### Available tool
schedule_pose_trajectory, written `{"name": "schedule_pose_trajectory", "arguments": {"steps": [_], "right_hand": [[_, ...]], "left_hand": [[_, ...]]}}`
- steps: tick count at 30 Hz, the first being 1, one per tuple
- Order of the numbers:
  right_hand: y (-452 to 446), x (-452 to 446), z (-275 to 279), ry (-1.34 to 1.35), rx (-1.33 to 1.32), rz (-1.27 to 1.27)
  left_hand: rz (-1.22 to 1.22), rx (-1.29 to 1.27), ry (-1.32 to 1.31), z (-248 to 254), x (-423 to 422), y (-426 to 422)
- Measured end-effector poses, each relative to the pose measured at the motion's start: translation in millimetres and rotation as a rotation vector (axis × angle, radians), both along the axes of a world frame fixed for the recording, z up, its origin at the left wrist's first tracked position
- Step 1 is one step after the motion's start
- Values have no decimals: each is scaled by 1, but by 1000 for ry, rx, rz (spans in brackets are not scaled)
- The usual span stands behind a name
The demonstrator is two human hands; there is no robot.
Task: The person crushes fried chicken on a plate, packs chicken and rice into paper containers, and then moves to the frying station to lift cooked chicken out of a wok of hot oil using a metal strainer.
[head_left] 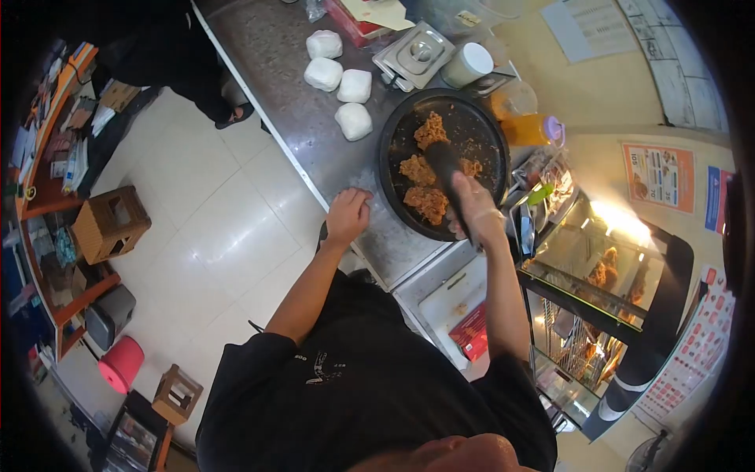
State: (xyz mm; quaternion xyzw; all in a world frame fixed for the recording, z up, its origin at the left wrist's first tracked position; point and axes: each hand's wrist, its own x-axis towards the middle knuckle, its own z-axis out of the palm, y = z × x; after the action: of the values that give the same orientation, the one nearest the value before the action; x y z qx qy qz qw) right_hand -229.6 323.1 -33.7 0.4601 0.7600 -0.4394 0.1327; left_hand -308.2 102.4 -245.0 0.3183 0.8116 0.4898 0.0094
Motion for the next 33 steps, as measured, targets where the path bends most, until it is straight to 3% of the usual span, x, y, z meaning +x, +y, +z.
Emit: {"name": "schedule_pose_trajectory", "arguments": {"steps": [2,5,6,8,11,13,15,17,21,25,28,30,31,32,33], "right_hand": [[0,-8,-37,-117,171,99],[19,-27,-11,-41,16,143],[19,-34,6,-76,-156,52],[19,-26,16,20,-99,24],[3,-17,23,-44,-146,-20],[-8,-25,0,-215,72,162],[7,-30,-6,-246,43,177],[8,-21,5,-191,-154,19],[20,20,2,-107,-165,-108],[19,29,13,-350,47,102],[45,56,-14,-333,530,301],[56,65,-8,-329,273,124],[65,79,-13,-267,256,78],[79,111,-48,54,488,380],[75,124,-58,-19,561,380]], "left_hand": [[-13,7,6,-1,6,-4],[-4,-1,3,0,1,-3],[-25,-2,-3,1,6,-6],[-17,8,-8,0,1,-3],[10,2,-10,-3,4,-6],[-3,-10,-11,-4,8,-9],[-18,-11,-17,-2,5,-5],[-23,-36,-20,0,10,-7],[1,-11,6,-4,7,-4],[-16,-58,-25,-2,6,-3],[-10,-52,-25,2,9,-5],[3,4,25,-6,9,-3],[-12,-16,-1,-15,10,-3],[5,9,37,-31,14,-5],[-17,-3,36,-51,17,-8]]}}
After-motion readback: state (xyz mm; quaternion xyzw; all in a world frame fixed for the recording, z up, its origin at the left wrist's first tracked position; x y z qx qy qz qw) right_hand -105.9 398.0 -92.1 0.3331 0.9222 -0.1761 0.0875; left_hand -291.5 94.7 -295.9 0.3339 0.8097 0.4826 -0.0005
